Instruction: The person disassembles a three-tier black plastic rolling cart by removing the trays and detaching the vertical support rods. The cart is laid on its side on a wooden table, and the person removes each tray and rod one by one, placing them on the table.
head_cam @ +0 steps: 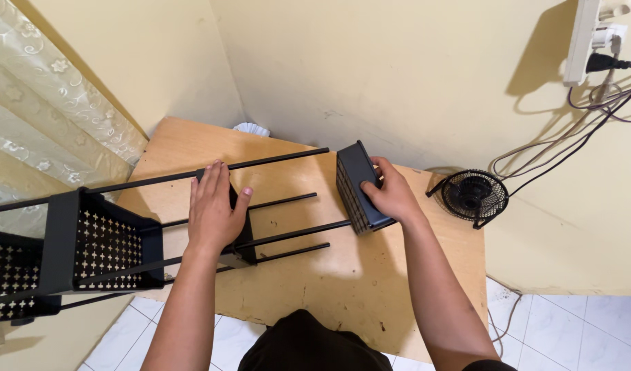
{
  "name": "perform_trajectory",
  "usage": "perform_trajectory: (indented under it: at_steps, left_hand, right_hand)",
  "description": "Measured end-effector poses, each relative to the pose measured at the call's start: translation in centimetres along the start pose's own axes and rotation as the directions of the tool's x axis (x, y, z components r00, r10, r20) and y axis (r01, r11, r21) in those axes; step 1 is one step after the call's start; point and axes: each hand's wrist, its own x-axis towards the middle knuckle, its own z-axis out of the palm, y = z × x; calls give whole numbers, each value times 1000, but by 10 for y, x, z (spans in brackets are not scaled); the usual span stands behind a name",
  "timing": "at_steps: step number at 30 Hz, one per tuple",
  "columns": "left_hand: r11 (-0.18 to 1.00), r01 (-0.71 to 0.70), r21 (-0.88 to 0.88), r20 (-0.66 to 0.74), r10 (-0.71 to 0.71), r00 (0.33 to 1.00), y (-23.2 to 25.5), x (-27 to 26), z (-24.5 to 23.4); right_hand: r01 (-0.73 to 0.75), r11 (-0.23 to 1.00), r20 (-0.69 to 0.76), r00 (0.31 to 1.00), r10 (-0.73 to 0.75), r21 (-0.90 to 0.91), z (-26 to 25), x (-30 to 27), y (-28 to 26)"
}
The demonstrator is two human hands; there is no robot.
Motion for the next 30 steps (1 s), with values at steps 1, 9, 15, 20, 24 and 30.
perform_trajectory:
  at_steps: [1, 9, 15, 20, 24, 30]
  left_hand:
    - [1000, -12, 4, -3, 12, 1000, 1, -1, 0]
    - [1000, -2, -7, -23, 2, 1000, 3, -1, -2]
    - [1000, 20, -19, -20, -20, 1000, 6, -1, -3]
    - [1000, 23, -16, -36, -23, 999, 8, -2, -5]
    - [1000, 18, -20, -53, -19, 998, 9, -2, -5]
    - [999, 26, -27, -72, -28, 997, 11, -2, -7]
  right_hand:
    - [13, 1000, 6, 1000, -13, -1, -3, -2, 0]
    - [-8, 997, 59, 998, 4, 76, -25, -24, 1]
    - [106, 992, 90, 990, -112, 66, -28, -30, 13]
    - [275, 961, 126, 954, -271, -11, -19, -33, 40]
    - [295, 954, 213, 937, -278, -52, 1, -39, 73]
    - [346, 907, 395, 888, -234, -241, 35, -47, 125]
